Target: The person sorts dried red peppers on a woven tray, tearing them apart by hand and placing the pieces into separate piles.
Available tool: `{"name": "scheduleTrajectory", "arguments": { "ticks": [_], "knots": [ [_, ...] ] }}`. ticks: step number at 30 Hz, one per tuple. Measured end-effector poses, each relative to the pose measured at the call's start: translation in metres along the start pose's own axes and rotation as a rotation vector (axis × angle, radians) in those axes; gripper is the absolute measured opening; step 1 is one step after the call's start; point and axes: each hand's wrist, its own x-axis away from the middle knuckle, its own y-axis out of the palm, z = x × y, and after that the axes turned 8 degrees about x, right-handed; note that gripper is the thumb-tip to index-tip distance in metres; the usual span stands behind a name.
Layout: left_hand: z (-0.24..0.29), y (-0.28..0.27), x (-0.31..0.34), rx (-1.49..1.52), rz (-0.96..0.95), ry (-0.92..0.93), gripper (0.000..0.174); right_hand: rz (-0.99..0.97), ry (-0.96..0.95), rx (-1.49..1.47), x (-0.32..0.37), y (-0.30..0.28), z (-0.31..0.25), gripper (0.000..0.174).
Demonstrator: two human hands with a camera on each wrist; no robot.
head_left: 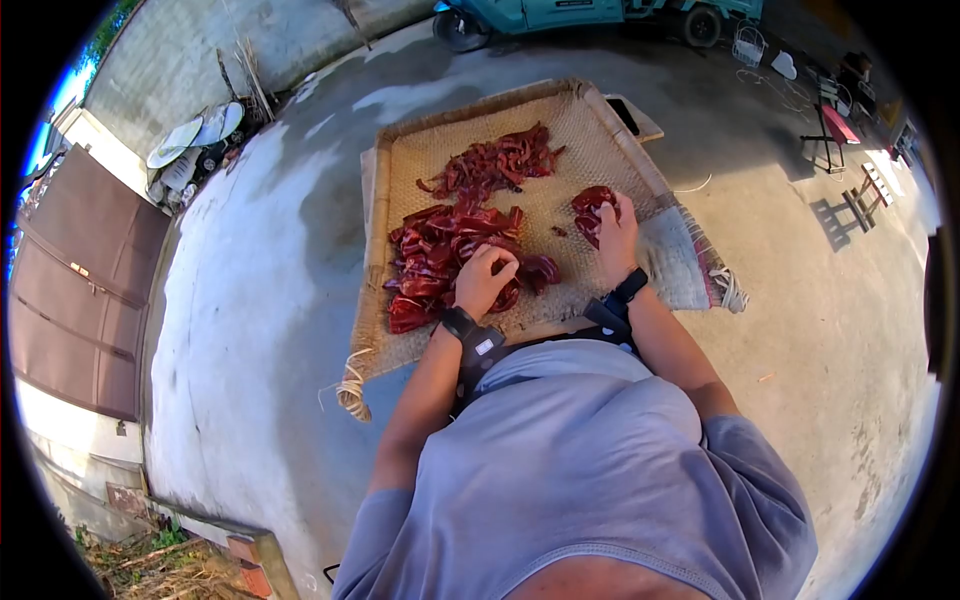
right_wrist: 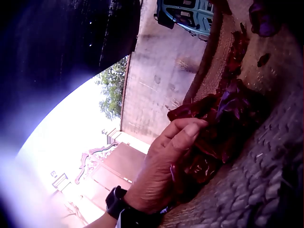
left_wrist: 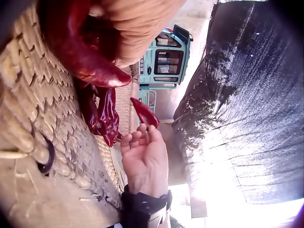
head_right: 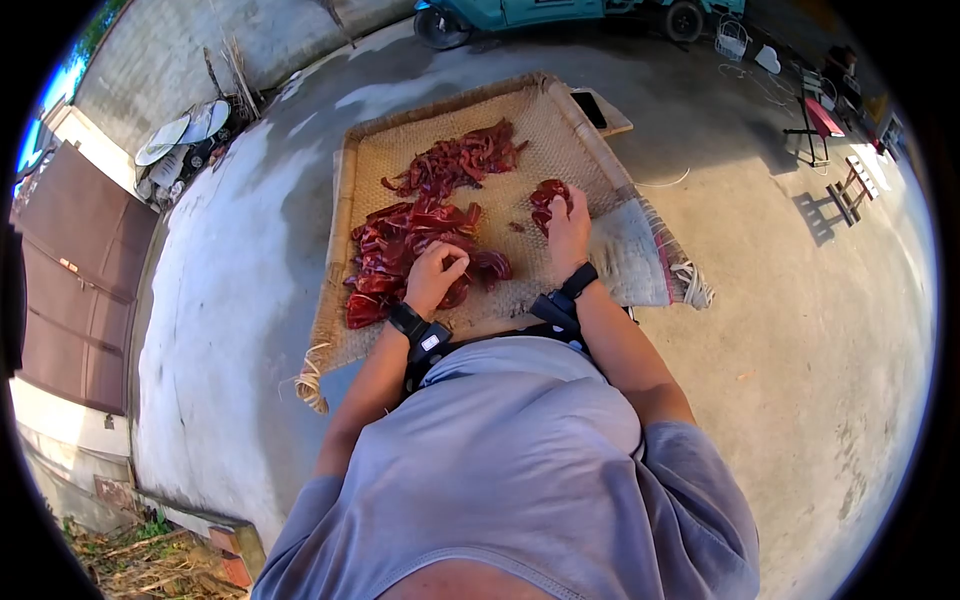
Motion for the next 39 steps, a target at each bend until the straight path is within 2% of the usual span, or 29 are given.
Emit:
{"name": "scheduleTrajectory", "arguments": {
  "ticks": [4, 7, 10, 13, 14, 15, 16, 19, 22, 23, 25, 28, 29, 32, 33, 35, 36, 37, 39],
  "knots": [
    [-0.006, 0.002, -0.001, 0.028, -0.005, -0.058, 0.018, 0.303, -0.036, -0.123, -0.011, 0.003, 0.014, 0.028],
    [-0.007, 0.002, -0.001, 0.050, 0.022, -0.049, 0.019, -0.015, -0.179, 0.243, -0.004, -0.005, 0.004, 0.030],
    [-0.006, 0.003, 0.000, 0.100, 0.022, -0.079, 0.020, -0.610, -0.296, 0.702, 0.006, 0.003, -0.004, 0.041],
    [-0.006, 0.003, 0.001, 0.141, 0.021, -0.082, 0.023, -0.918, -0.526, 1.082, 0.028, 0.002, -0.017, 0.049],
    [-0.006, 0.002, 0.001, 0.151, 0.021, -0.073, 0.025, -0.870, -0.540, 1.007, 0.028, 0.002, -0.011, 0.049],
    [0.000, -0.001, 0.001, 0.032, 0.032, -0.027, 0.032, -0.821, -0.556, 0.934, 0.026, 0.003, -0.007, 0.050],
    [0.006, -0.003, 0.001, 0.000, -0.002, -0.086, 0.040, -0.774, -0.573, 0.860, 0.024, 0.004, -0.003, 0.050],
    [0.019, -0.005, 0.005, -0.079, -0.052, -0.064, 0.047, -0.805, -0.414, 0.639, 0.026, 0.006, -0.007, 0.051],
    [-0.003, 0.000, 0.004, -0.078, 0.000, -0.037, 0.045, -0.936, -0.334, 0.662, 0.030, 0.011, -0.023, 0.047],
    [-0.008, 0.003, 0.005, -0.054, 0.022, -0.029, 0.038, -0.911, -0.314, 0.630, 0.029, 0.012, -0.021, 0.045],
    [-0.006, -0.001, 0.004, -0.012, -0.034, -0.057, 0.034, -0.857, -0.270, 0.565, 0.026, 0.012, -0.015, 0.041],
    [-0.008, -0.003, 0.003, 0.041, -0.056, -0.077, 0.027, -0.440, -0.493, 0.669, 0.020, 0.004, -0.019, 0.036],
    [-0.009, -0.002, 0.003, 0.058, -0.051, -0.080, 0.024, -0.372, -0.426, 0.653, 0.016, 0.001, -0.024, 0.040],
    [-0.014, -0.002, 0.003, 0.153, -0.011, 0.043, 0.020, 0.047, -0.497, 0.638, 0.001, -0.005, -0.005, 0.047],
    [-0.012, -0.005, 0.003, 0.272, -0.018, -0.024, 0.020, 0.149, -0.533, 0.619, -0.003, -0.005, -0.003, 0.051],
    [-0.008, -0.010, 0.005, 0.509, -0.038, -0.161, 0.023, 0.227, -0.494, 0.592, -0.003, -0.008, 0.003, 0.052],
    [-0.005, -0.009, 0.006, 0.494, -0.003, -0.161, 0.026, 0.269, -0.474, 0.578, 0.001, -0.009, -0.004, 0.052],
    [-0.001, -0.008, 0.006, 0.479, 0.031, -0.159, 0.028, 0.255, -0.398, 0.491, 0.005, -0.008, -0.010, 0.044],
    [0.001, -0.005, 0.005, 0.437, 0.088, -0.137, 0.031, 0.060, -0.437, 0.477, -0.002, -0.009, -0.002, 0.035]
  ]
}}
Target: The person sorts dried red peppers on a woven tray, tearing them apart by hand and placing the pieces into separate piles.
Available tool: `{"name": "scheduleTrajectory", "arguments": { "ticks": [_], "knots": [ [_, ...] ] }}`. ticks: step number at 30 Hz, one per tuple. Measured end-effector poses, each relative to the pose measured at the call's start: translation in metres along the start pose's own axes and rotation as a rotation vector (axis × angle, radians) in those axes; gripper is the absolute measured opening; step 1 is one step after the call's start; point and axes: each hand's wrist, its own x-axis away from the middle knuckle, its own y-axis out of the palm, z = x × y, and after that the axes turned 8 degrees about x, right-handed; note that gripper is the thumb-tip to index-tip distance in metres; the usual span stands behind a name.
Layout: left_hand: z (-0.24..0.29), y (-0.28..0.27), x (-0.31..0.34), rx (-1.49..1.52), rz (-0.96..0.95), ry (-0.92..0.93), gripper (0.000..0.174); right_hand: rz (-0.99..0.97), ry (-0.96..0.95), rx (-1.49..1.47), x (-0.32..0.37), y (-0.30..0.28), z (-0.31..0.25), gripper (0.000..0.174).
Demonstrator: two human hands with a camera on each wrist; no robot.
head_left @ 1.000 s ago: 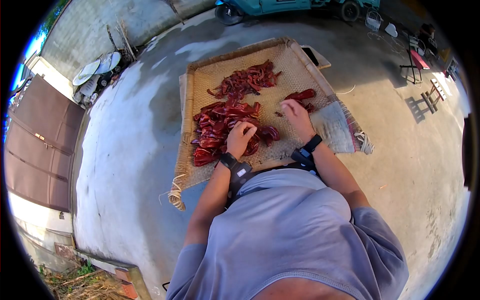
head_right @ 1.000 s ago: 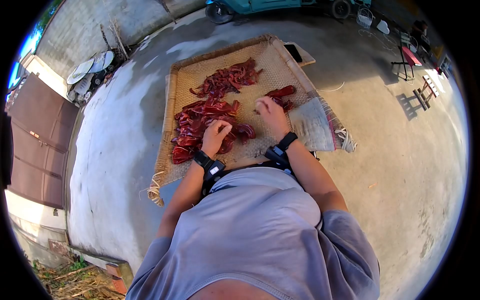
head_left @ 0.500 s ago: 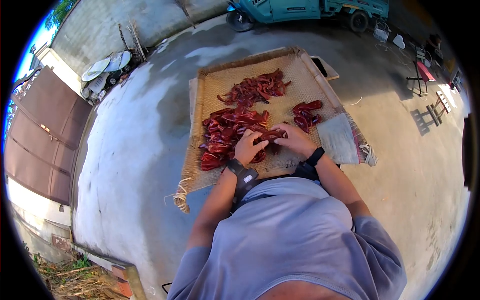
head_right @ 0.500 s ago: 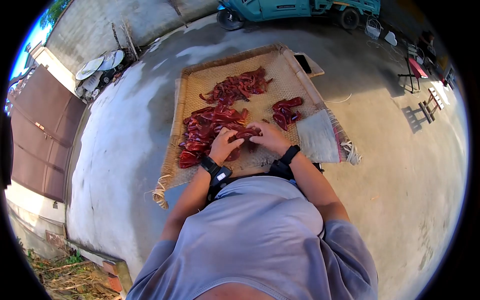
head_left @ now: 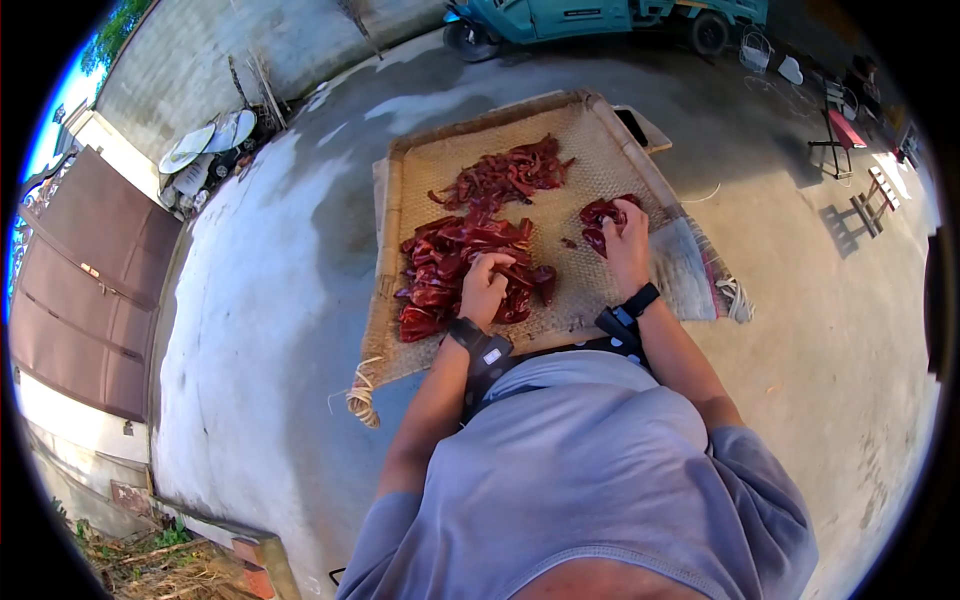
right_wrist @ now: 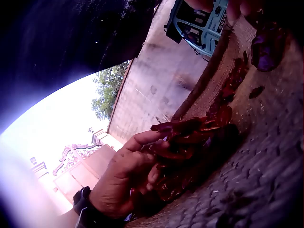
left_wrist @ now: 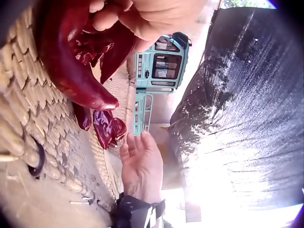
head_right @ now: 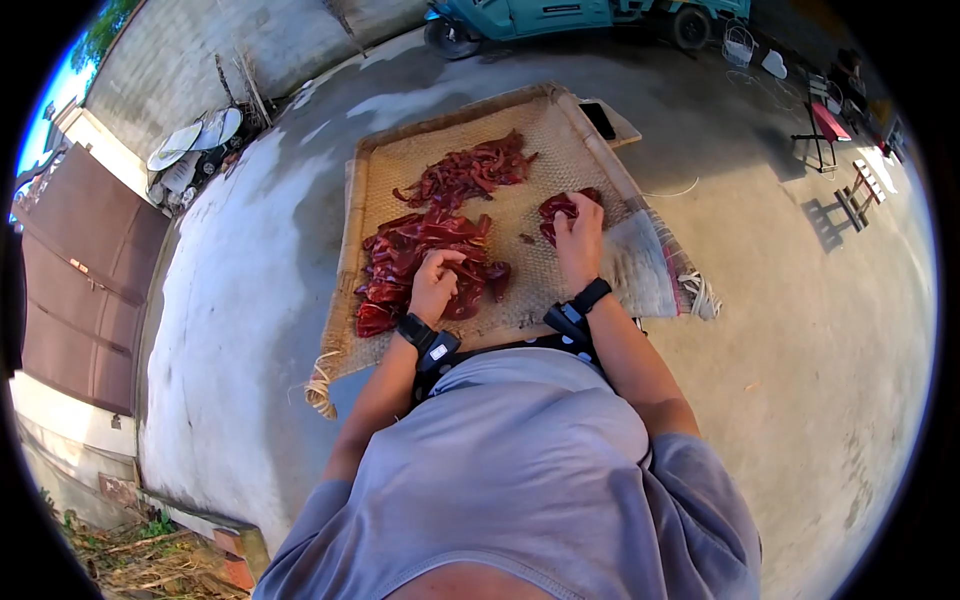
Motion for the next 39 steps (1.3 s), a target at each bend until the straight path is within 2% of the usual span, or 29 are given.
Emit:
{"name": "scheduleTrajectory", "arguments": {
  "ticks": [1, 3, 5, 6, 9, 12, 15, 18, 21, 25, 27, 30, 33, 37, 39],
  "knots": [
    [0.000, 0.001, -0.001, 0.026, 0.013, -0.035, 0.028, -0.085, -0.040, -0.029, 0.000, 0.003, 0.005, 0.031],
    [0.005, 0.002, -0.002, 0.077, 0.040, -0.107, 0.023, -0.381, -0.012, -0.169, 0.003, 0.008, 0.003, 0.026],
    [0.019, 0.006, -0.003, 0.140, 0.077, -0.062, 0.021, -0.659, -0.062, -0.191, 0.007, 0.006, -0.016, 0.027],
    [0.025, 0.008, -0.003, 0.172, 0.097, -0.040, 0.020, -0.701, -0.046, -0.305, 0.013, 0.014, -0.017, 0.028],
    [0.036, 0.011, -0.005, 0.127, 0.060, -0.077, 0.022, -0.800, -0.073, -0.349, 0.022, 0.004, -0.050, 0.028],
    [0.030, 0.012, -0.008, 0.067, 0.022, -0.105, 0.024, -0.918, -0.043, -0.329, 0.024, 0.009, -0.043, 0.027],
    [0.034, 0.017, -0.004, 0.083, 0.094, -0.051, 0.027, -0.825, -0.038, -0.231, 0.023, 0.010, -0.033, 0.025],
    [0.019, 0.011, -0.006, -0.341, 0.165, 0.143, 0.035, -0.635, 0.109, -0.310, 0.015, 0.014, -0.012, 0.023],
    [0.032, 0.007, 0.001, -0.517, 0.138, 0.014, 0.041, -0.292, 0.294, -0.498, 0.005, 0.017, 0.001, 0.022],
    [0.029, 0.008, 0.003, -0.600, 0.041, 0.000, 0.040, -0.130, 0.463, -0.575, 0.001, 0.008, 0.005, 0.023],
    [0.028, 0.008, 0.002, -0.627, 0.005, -0.015, 0.036, -0.105, 0.454, -0.581, -0.001, 0.006, 0.008, 0.025],
    [0.033, 0.009, -0.002, -0.664, 0.049, -0.066, 0.033, -0.004, 0.433, -0.566, -0.003, 0.005, 0.008, 0.031],
    [0.028, 0.007, -0.006, -0.614, 0.025, 0.081, 0.031, 0.089, 0.462, -0.545, 0.000, 0.005, 0.001, 0.035],
    [0.039, 0.014, -0.010, -0.735, -0.179, 0.068, 0.030, 0.139, 0.389, -0.493, 0.001, 0.009, 0.003, 0.034],
    [0.038, 0.019, -0.014, -0.761, -0.248, 0.027, 0.030, 0.037, 0.335, -0.449, 0.000, 0.010, 0.009, 0.032]
  ]
}}
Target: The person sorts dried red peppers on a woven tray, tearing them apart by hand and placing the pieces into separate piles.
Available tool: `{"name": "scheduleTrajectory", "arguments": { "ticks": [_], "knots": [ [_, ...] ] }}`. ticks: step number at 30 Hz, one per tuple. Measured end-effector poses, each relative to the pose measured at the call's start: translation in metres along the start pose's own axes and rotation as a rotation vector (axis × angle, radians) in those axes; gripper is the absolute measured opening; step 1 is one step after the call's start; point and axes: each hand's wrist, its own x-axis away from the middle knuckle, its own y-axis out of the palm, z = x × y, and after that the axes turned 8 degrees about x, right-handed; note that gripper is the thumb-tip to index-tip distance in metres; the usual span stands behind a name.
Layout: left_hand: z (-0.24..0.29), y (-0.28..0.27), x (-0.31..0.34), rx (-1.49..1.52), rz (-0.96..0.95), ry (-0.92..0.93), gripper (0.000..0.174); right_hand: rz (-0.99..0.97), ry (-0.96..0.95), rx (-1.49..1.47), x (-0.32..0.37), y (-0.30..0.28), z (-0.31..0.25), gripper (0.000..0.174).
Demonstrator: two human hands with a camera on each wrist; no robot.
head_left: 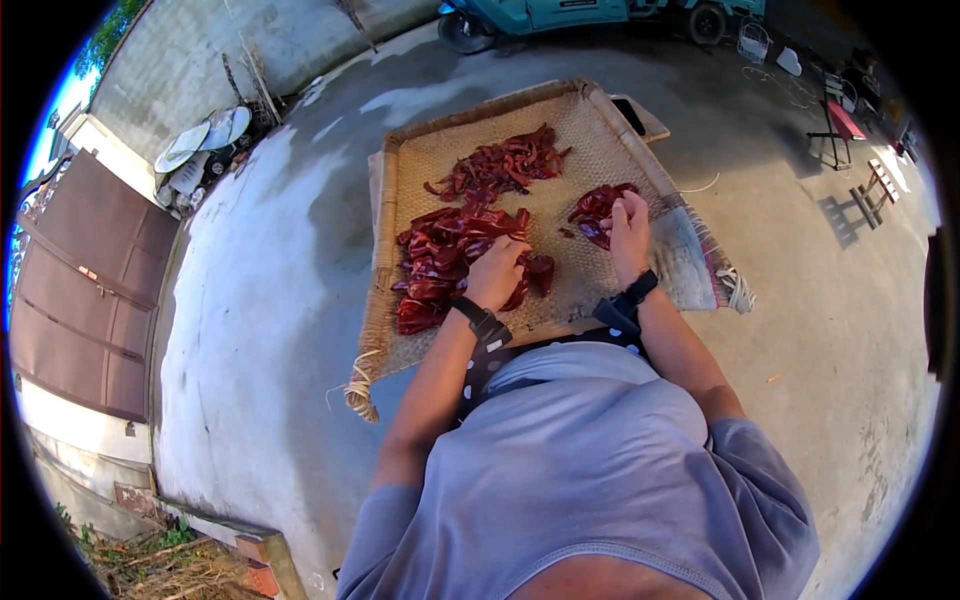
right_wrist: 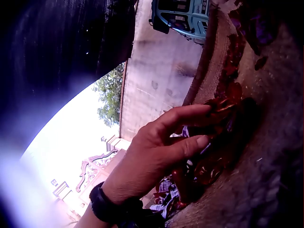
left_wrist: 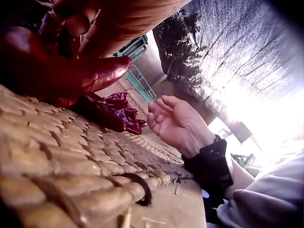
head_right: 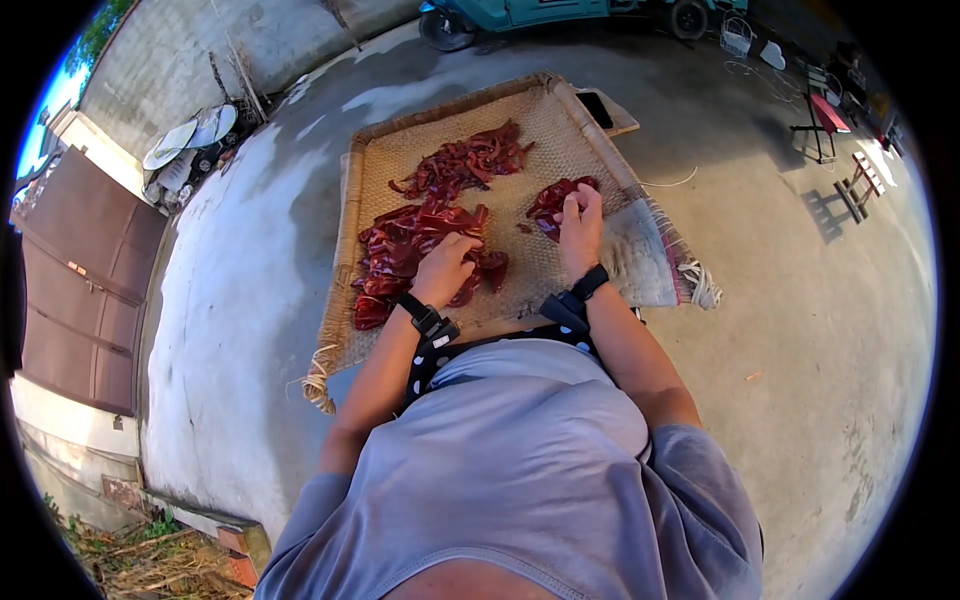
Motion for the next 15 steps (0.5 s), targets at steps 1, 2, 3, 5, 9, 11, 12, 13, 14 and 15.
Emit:
{"name": "scheduleTrajectory", "arguments": {
  "ticks": [1, 2, 3, 5, 9, 11, 12, 13, 14, 15],
  "knots": [
    [-0.002, 0.002, -0.001, -0.015, -0.052, 0.016, 0.030, -0.051, -0.016, 0.030, -0.001, -0.001, 0.002, 0.031],
    [-0.006, 0.005, -0.002, -0.030, -0.104, 0.032, 0.031, -0.098, -0.021, 0.035, -0.001, -0.001, 0.005, 0.028],
    [-0.006, 0.005, -0.002, -0.046, -0.156, 0.048, 0.031, -0.146, -0.025, 0.039, 0.000, 0.001, 0.005, 0.026],
    [-0.004, 0.005, -0.003, -0.115, -0.161, 0.014, 0.032, -0.278, -0.045, 0.060, 0.002, 0.003, 0.004, 0.022],
    [-0.011, 0.007, -0.003, -0.148, -0.099, 0.028, 0.027, -0.525, -0.164, 0.190, 0.012, 0.007, 0.005, 0.018],
    [-0.007, 0.007, -0.003, -0.210, -0.101, 0.036, 0.024, -0.608, -0.224, 0.265, 0.016, 0.008, 0.003, 0.017],
    [-0.004, 0.007, -0.003, -0.241, -0.102, 0.040, 0.023, -0.653, -0.234, 0.292, 0.017, 0.008, 0.002, 0.018],
    [-0.007, 0.009, -0.004, -0.232, -0.093, 0.041, 0.022, -0.698, -0.245, 0.320, 0.018, 0.008, 0.001, 0.019],
    [-0.013, 0.012, -0.008, -0.222, -0.083, 0.042, 0.021, -0.719, -0.275, 0.364, 0.020, 0.007, 0.000, 0.020],
    [-0.012, 0.013, -0.009, -0.212, -0.073, 0.045, 0.020, -0.739, -0.307, 0.410, 0.021, 0.007, -0.006, 0.022]
  ]
}}
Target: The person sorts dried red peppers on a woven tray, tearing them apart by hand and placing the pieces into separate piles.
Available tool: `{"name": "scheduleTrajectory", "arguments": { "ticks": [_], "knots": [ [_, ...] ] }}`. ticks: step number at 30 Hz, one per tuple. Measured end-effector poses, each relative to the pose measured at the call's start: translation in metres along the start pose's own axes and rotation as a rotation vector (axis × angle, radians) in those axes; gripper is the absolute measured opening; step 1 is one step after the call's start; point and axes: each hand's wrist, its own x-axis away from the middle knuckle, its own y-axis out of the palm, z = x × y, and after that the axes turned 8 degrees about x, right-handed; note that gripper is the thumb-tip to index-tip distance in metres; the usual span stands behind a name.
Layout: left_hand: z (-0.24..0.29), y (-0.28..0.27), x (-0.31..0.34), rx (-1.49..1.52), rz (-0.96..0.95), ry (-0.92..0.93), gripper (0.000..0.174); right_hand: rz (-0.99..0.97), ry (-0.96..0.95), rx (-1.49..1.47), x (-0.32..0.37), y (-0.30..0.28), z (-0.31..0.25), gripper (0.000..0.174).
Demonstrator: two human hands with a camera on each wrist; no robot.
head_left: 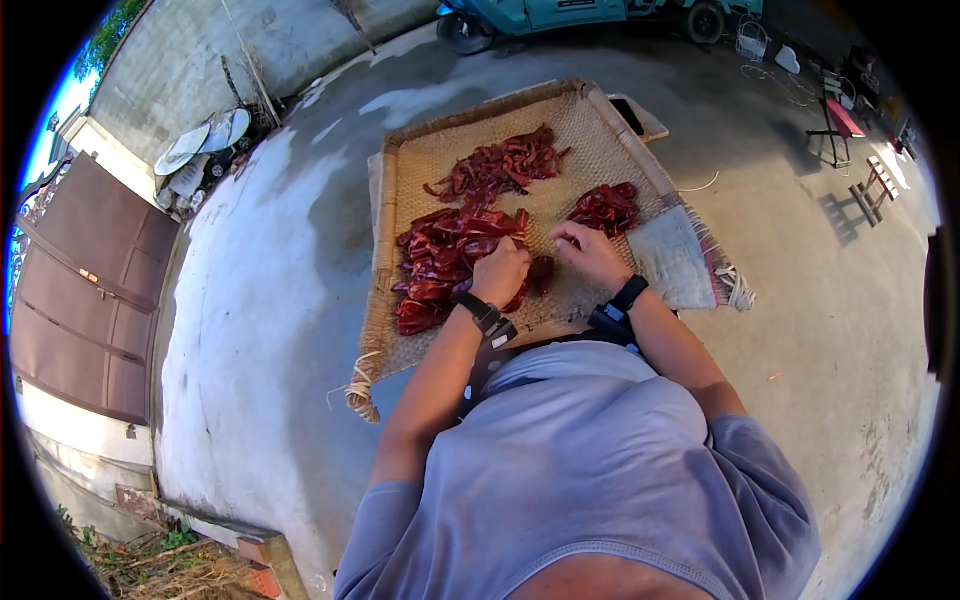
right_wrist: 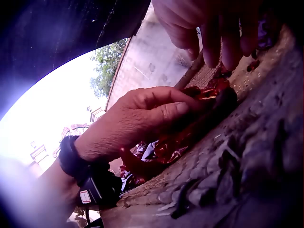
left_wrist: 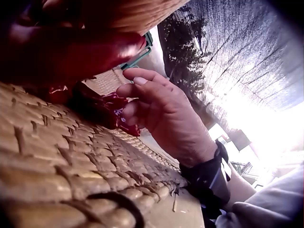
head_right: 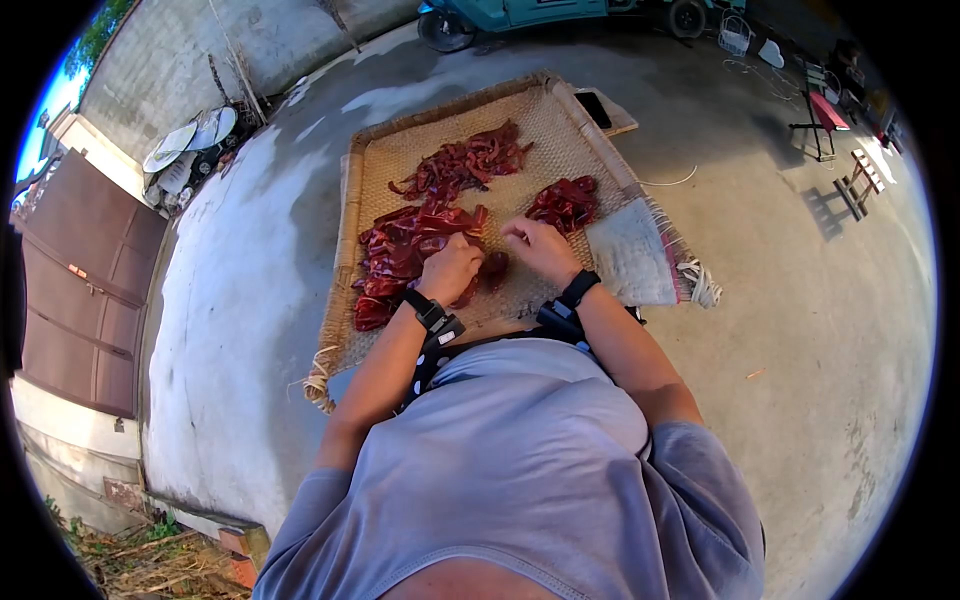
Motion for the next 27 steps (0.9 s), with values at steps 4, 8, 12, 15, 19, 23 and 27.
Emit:
{"name": "scheduleTrajectory", "arguments": {
  "ticks": [4, 8, 12, 15, 19, 23, 27],
  "knots": [
    [0.003, 0.002, 0.002, 0.167, 0.223, -0.006, 0.014, -0.098, 0.023, -0.026, 0.002, -0.004, -0.011, 0.028],
    [0.008, -0.008, 0.001, 0.410, 0.495, -0.002, 0.013, -0.191, 0.040, 0.028, 0.001, -0.005, -0.013, 0.033],
    [0.021, -0.025, 0.004, 0.808, 0.498, -0.057, 0.017, -0.181, 0.056, -0.037, 0.002, -0.007, -0.023, 0.036],
    [0.021, -0.019, 0.003, 1.105, 0.374, -0.056, 0.021, -0.220, 0.036, -0.148, 0.003, -0.005, -0.023, 0.037],
    [0.017, -0.008, 0.002, 1.323, 0.312, -0.101, 0.024, -0.318, 0.060, -0.184, 0.000, -0.005, -0.017, 0.032],
    [0.009, 0.002, 0.001, 1.105, 0.329, -0.177, 0.026, -0.009, 0.126, -0.125, -0.002, 0.001, 0.002, 0.021],
    [-0.008, 0.008, 0.003, 0.607, 0.142, -0.072, 0.029, 0.470, 0.247, -0.087, -0.009, -0.005, 0.014, 0.020]
  ]
}}
